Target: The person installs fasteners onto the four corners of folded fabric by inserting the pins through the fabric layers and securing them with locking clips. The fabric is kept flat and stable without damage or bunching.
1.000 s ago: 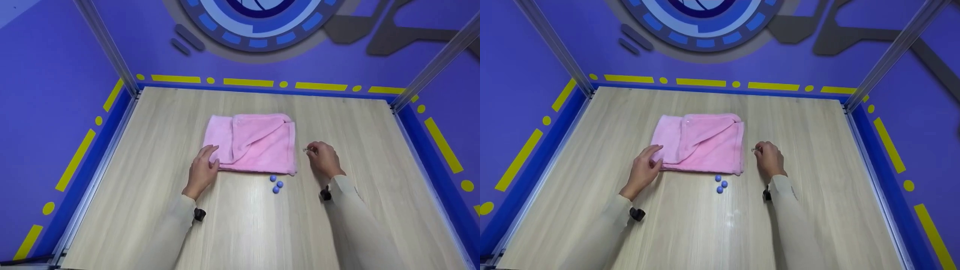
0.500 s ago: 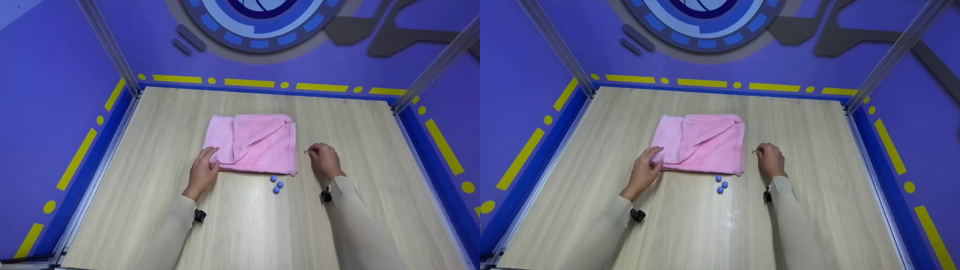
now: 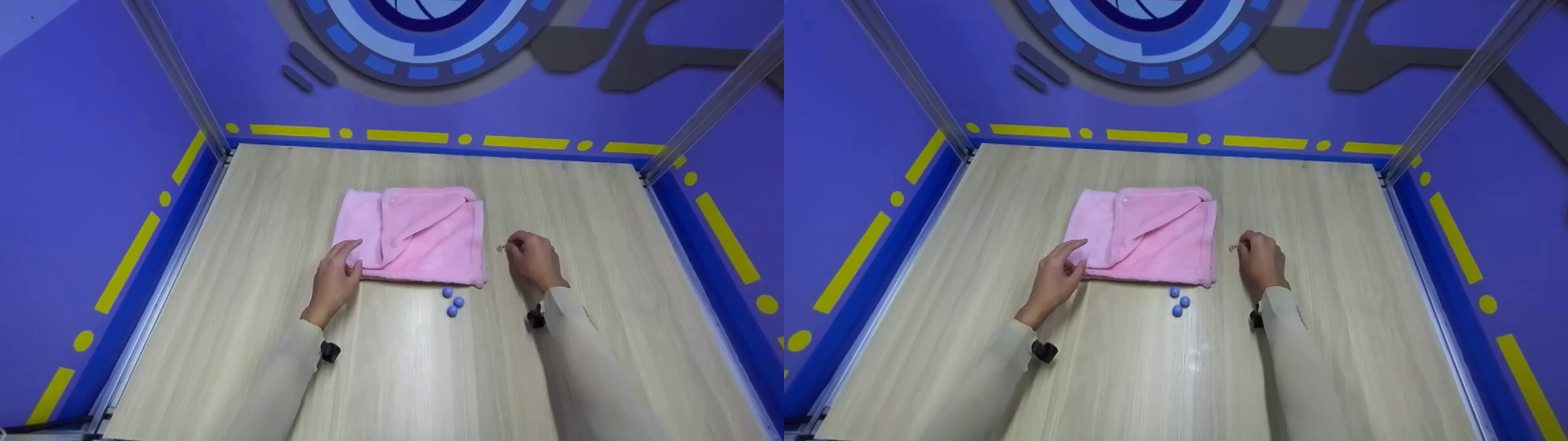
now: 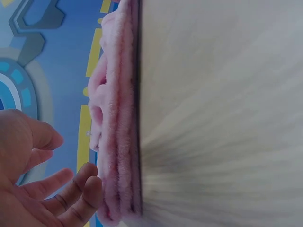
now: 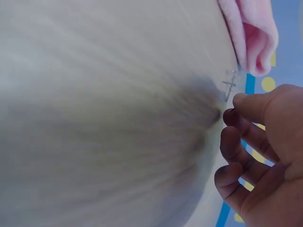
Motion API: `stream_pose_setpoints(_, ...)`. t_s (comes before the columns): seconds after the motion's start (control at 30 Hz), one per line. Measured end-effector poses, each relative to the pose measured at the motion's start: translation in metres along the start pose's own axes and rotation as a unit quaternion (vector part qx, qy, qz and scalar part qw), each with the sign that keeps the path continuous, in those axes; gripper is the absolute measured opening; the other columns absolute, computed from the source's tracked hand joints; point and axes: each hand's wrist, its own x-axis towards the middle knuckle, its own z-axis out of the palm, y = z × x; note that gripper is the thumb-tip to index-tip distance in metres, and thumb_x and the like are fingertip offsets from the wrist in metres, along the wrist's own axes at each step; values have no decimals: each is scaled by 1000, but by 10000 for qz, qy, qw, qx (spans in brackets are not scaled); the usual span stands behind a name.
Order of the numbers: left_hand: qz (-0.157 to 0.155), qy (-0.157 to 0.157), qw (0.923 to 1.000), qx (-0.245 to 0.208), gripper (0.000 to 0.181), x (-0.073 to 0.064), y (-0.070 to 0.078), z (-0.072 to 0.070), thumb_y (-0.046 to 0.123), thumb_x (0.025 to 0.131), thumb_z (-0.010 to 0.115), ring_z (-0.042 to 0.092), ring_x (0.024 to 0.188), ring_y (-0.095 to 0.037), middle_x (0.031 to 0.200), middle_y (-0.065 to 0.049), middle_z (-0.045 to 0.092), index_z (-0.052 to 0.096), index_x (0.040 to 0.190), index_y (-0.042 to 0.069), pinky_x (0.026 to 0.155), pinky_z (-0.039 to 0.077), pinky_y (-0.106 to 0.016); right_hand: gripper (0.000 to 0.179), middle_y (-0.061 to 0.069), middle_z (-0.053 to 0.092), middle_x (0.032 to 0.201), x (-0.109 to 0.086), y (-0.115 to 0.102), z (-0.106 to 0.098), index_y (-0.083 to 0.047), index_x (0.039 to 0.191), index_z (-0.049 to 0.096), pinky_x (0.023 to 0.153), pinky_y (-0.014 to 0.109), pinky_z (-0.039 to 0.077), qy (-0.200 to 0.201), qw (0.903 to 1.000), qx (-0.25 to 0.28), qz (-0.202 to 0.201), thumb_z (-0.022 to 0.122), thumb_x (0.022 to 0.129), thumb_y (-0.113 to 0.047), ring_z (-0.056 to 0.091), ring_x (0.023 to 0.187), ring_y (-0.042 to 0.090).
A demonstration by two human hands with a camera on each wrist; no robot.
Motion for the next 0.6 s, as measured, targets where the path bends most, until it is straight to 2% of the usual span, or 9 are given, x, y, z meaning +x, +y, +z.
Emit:
stream_pose_setpoints(0.17,263,-15,9996,-49,36,6,10,4,5,93,69,55,63,-8,122,-9,71,71,128,7,59,49,-30,16,15,72,104,-6,3,-10,-5,106,71,81,51,53,184,9997,87,115,61,99,-15,66,93,31)
stream_pose_setpoints(0.37,676,-194,9974,-152,28,13,26,16,3,92,70,60,65,-9,120,-10,72,74,120,4,62,53,-30,7,10,70,97,-12,6,-20,-8,99,67,68,39,49,278,9995,129,85,64,98,-15,62,80,25)
stream_pose_setpoints(0.53,850,-409,9952,-261,25,18,42,28,2,93,68,64,71,-14,121,-11,72,75,117,3,71,57,-32,6,11,69,92,-17,7,-27,-7,93,64,62,32,46,535,9980,308,-153,68,96,-11,60,73,23)
stream_pose_setpoints(0.6,918,-558,9939,-264,25,18,50,34,2,92,68,67,80,-17,121,-13,71,75,116,3,78,58,-34,7,11,69,91,-18,8,-29,-7,91,63,61,31,46,626,9971,359,-233,69,95,-10,60,72,22)
